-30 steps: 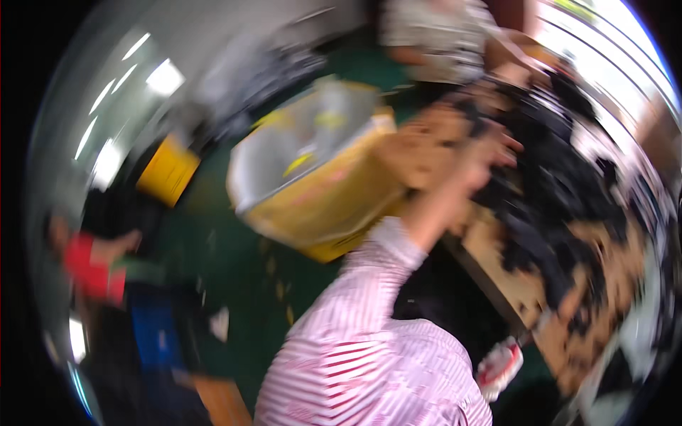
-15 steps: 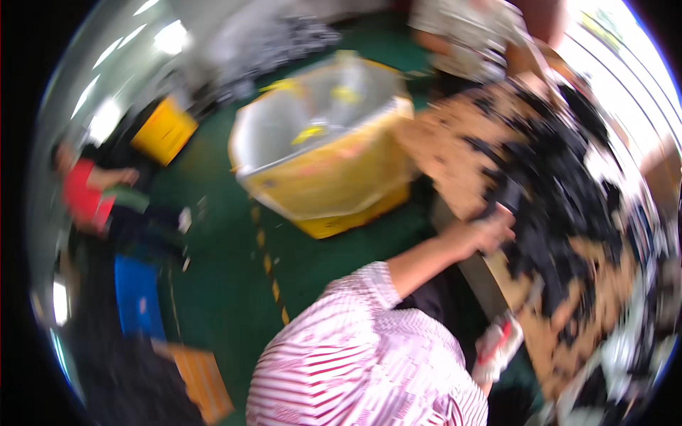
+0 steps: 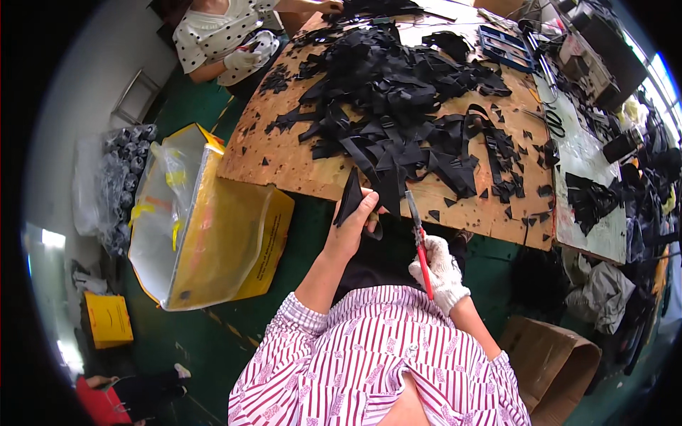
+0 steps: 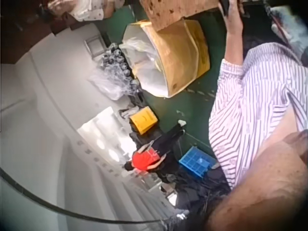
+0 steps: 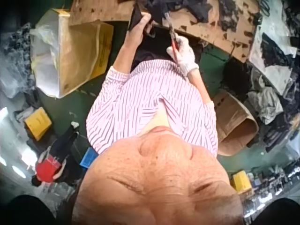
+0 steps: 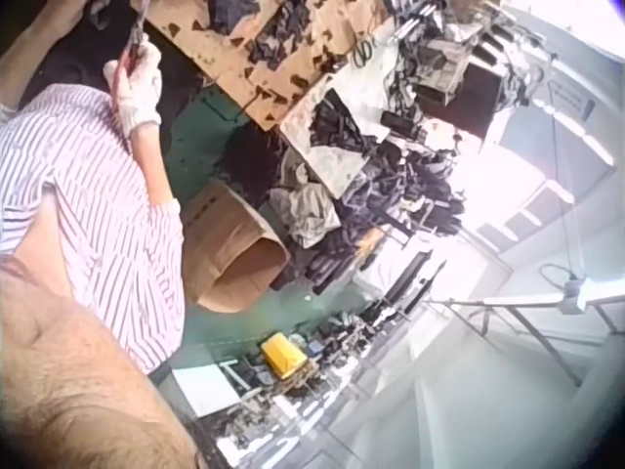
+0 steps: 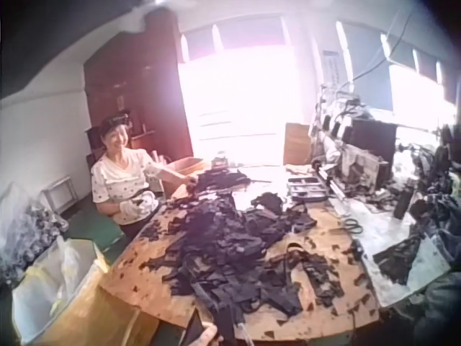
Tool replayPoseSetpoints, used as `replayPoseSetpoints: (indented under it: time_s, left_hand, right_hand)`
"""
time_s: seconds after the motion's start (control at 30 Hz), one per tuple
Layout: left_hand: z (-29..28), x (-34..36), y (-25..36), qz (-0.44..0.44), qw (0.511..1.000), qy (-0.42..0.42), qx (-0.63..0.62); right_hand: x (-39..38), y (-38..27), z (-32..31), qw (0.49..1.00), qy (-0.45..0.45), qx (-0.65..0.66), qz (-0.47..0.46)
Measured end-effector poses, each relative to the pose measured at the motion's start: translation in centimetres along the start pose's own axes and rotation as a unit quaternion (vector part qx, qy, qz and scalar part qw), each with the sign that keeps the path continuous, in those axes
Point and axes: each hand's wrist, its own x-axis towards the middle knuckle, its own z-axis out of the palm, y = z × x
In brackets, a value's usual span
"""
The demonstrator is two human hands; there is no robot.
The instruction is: The person uses red-handled scissors to cut black fabric strips into smaller pieces. They hold the fabric in their left hand and cut with their right hand, dropping the cut pieces onto a wooden table.
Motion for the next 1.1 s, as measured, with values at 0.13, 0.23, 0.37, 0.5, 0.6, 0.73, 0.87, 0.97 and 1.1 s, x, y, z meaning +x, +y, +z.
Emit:
replayPoseSetpoints:
  time_s: [0.13, 0.23, 0.37, 0.5, 0.6, 0.73, 0.87, 0.97, 1.1]
  left_hand:
    - [0.5, -0.7, -1.0, -0.035, 0.998, -0.035, 0.046]
    - [1.3, -1.2, -1.4, -0.034, 0.996, -0.061, 0.058]
    - [1.6, -1.4, -1.7, -0.028, 0.993, -0.070, 0.093]
    - [1.7, -1.2, -1.5, -0.029, 0.993, -0.052, 0.106]
    - [1.5, -1.0, -1.6, -0.035, 0.992, -0.047, 0.112]
    - [1.4, -1.6, -2.2, -0.045, 0.987, -0.067, 0.138]
    - [1.7, -1.9, -2.2, -0.044, 0.984, -0.072, 0.157]
    - [1.5, -1.8, -2.3, -0.037, 0.983, -0.074, 0.163]
    - [1.5, -1.7, -2.7, -0.042, 0.985, -0.063, 0.153]
  right_hand:
    - [0.3, -0.4, -0.1, 1.000, 0.007, -0.009, 0.002]
    - [0.4, 0.1, 0.1, 0.999, 0.032, 0.012, -0.024]
    - [0.1, -0.5, 0.0, 0.999, 0.031, 0.029, -0.021]
    - [-0.7, -0.7, 0.7, 0.988, 0.023, 0.152, 0.022]
    - [-0.8, -0.6, 0.8, 0.988, 0.007, 0.153, 0.030]
    - [-0.3, -1.4, 0.2, 0.989, -0.022, 0.134, 0.059]
    - [-0.3, -0.8, 0.0, 0.990, 0.002, 0.139, -0.017]
    - [-0.7, -1.2, 0.0, 0.974, -0.014, 0.219, 0.049]
    - [-0.9, -1.7, -0.2, 0.970, -0.035, 0.217, 0.101]
